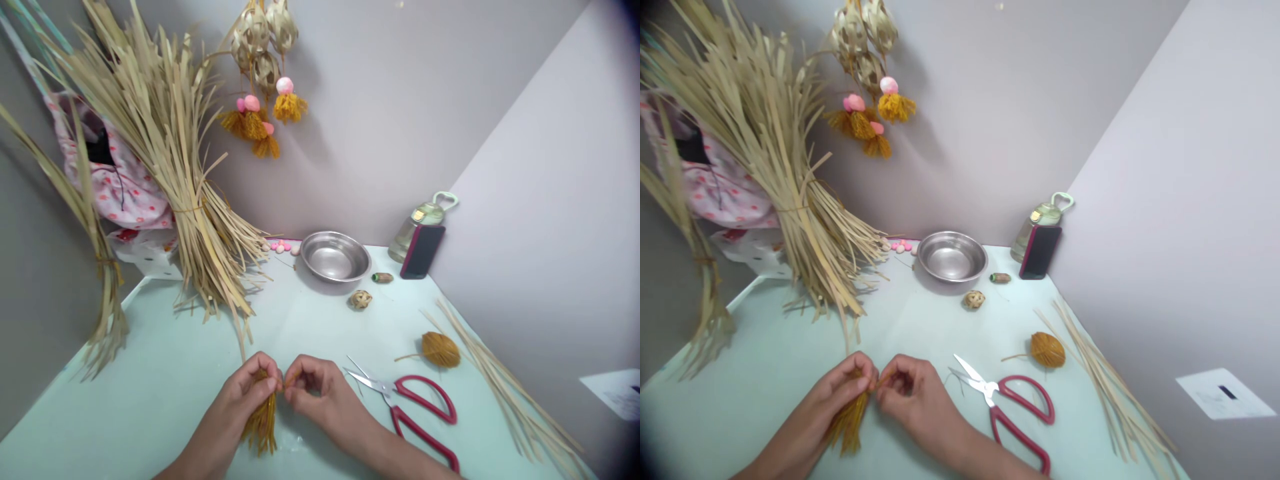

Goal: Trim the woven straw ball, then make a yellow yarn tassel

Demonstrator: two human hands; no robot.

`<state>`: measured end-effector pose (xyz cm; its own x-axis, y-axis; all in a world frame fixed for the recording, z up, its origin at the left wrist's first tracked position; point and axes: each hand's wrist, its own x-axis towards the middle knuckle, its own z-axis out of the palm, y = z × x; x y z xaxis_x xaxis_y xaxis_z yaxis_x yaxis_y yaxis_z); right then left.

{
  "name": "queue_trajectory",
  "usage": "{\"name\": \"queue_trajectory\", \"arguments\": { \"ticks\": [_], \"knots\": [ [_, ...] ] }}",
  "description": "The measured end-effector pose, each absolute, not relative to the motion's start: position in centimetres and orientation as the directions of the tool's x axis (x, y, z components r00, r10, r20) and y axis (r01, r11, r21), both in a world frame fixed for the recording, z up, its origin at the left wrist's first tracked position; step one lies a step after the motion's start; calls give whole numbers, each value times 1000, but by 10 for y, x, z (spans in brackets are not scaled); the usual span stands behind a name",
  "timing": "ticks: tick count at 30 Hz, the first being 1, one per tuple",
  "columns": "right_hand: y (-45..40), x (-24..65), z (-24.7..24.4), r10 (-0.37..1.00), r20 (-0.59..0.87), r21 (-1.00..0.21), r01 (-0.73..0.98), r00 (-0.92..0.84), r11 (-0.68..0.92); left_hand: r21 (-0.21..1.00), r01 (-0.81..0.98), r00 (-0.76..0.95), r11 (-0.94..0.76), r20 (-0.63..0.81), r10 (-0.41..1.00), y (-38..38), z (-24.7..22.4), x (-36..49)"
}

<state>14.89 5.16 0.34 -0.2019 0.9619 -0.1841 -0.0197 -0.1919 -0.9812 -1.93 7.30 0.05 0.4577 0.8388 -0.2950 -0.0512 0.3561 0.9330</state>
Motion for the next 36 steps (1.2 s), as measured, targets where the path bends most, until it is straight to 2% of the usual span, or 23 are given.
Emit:
{"name": "queue_trajectory", "arguments": {
  "ticks": [4, 8, 13, 18, 21, 29, 33, 36],
  "knots": [
    [53, 150, -1, 956, -181, -971, -114, -230, -212, 912, -143, 455, 385, -285, 844, 73, 2, -18],
    [54, 150, 0, 945, -195, -962, -139, -262, -237, 902, -189, 460, 389, -268, 847, 73, 3, -18],
    [52, 154, 12, 924, -184, -977, -36, -336, -208, 897, -207, 488, 391, -252, 835, 74, 1, -19],
    [54, 162, 13, 943, -162, -984, 119, -291, -133, 925, -148, 552, 350, -217, 805, 73, -3, -21],
    [56, 163, 8, 934, -185, -979, 134, -307, -150, 936, -110, 568, 333, -216, 794, 73, -5, -21],
    [58, 156, 11, 972, -176, -979, -74, -158, -190, 929, -81, 473, 360, -282, 835, 74, -5, -22],
    [57, 155, 10, 962, -193, -936, -259, -192, -240, 909, -127, 498, 398, -288, 818, 75, -4, -20],
    [56, 154, 7, 933, -238, -833, -438, -269, -338, 890, -180, 531, 418, -270, 803, 75, -3, -18]
  ]
}}
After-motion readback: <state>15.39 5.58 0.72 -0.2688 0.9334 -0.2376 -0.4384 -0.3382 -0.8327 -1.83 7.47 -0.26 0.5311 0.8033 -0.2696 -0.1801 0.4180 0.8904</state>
